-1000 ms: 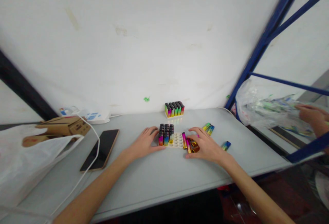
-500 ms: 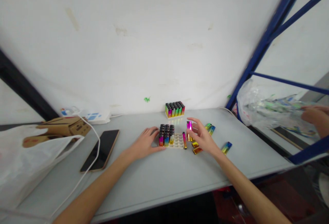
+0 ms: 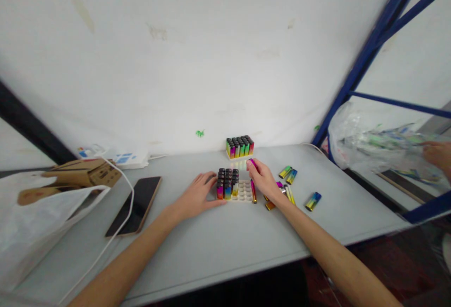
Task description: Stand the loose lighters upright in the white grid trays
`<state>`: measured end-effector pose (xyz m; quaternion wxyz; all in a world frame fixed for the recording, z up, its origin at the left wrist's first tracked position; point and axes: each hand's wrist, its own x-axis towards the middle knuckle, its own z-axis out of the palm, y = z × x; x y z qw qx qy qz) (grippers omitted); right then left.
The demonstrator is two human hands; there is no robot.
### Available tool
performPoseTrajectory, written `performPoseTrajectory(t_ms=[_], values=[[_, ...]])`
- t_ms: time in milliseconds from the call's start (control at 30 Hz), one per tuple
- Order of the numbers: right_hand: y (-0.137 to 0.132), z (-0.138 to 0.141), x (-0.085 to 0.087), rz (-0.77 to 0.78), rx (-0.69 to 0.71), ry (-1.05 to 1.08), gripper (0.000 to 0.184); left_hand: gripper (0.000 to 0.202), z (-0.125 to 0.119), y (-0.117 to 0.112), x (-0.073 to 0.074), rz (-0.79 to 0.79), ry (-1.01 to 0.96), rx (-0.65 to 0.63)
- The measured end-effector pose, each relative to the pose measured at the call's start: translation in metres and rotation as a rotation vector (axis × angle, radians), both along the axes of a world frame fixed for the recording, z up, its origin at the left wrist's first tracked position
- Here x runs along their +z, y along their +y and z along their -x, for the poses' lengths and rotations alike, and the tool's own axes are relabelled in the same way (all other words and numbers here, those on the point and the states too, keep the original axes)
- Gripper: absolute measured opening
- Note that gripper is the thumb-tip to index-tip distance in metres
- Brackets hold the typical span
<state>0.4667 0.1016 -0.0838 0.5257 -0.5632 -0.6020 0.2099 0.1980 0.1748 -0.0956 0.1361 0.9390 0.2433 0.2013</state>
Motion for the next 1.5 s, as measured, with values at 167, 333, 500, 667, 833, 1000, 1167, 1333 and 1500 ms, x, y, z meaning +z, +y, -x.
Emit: performPoseTrajectory(t_ms=[167, 333, 500, 667, 833, 1000, 1167, 1333, 1500], values=[[-0.005, 0.007, 0.005, 0.015, -0.157, 0.013, 0.058, 0.075, 0.000, 0.001, 0.002, 0.006, -0.005, 0.003], [-0.003, 0.012, 0.002, 0.015, -0.161, -0.007, 0.048, 0.076, 0.001, 0.003, -0.001, 0.002, -0.012, 0.000], [-0.009, 0.014, 0.006, -0.023, -0.118, -0.074, 0.050, 0.076, 0.002, 0.006, -0.006, 0.010, -0.009, 0.001], [-0.018, 0.013, 0.016, -0.059, 0.013, -0.234, 0.043, 0.076, 0.001, 0.005, -0.007, 0.006, -0.033, 0.005], [-0.026, 0.006, 0.025, -0.182, 0.099, -0.441, 0.051, 0.075, -0.001, 0.001, -0.004, -0.003, -0.027, 0.012], [-0.032, 0.002, 0.022, -0.056, 0.220, -0.505, 0.064, 0.077, -0.002, 0.001, -0.002, 0.001, -0.015, 0.013], [-0.031, 0.005, 0.013, -0.033, 0.253, -0.473, 0.072, 0.078, -0.001, 0.001, -0.003, 0.001, -0.026, 0.004], [-0.030, 0.010, 0.011, -0.015, 0.228, -0.679, 0.068, 0.075, -0.001, -0.001, -0.002, -0.016, -0.016, 0.007], [-0.030, 0.011, 0.009, -0.006, 0.216, -0.746, 0.060, 0.074, -0.001, -0.001, -0.002, -0.011, -0.019, 0.015]])
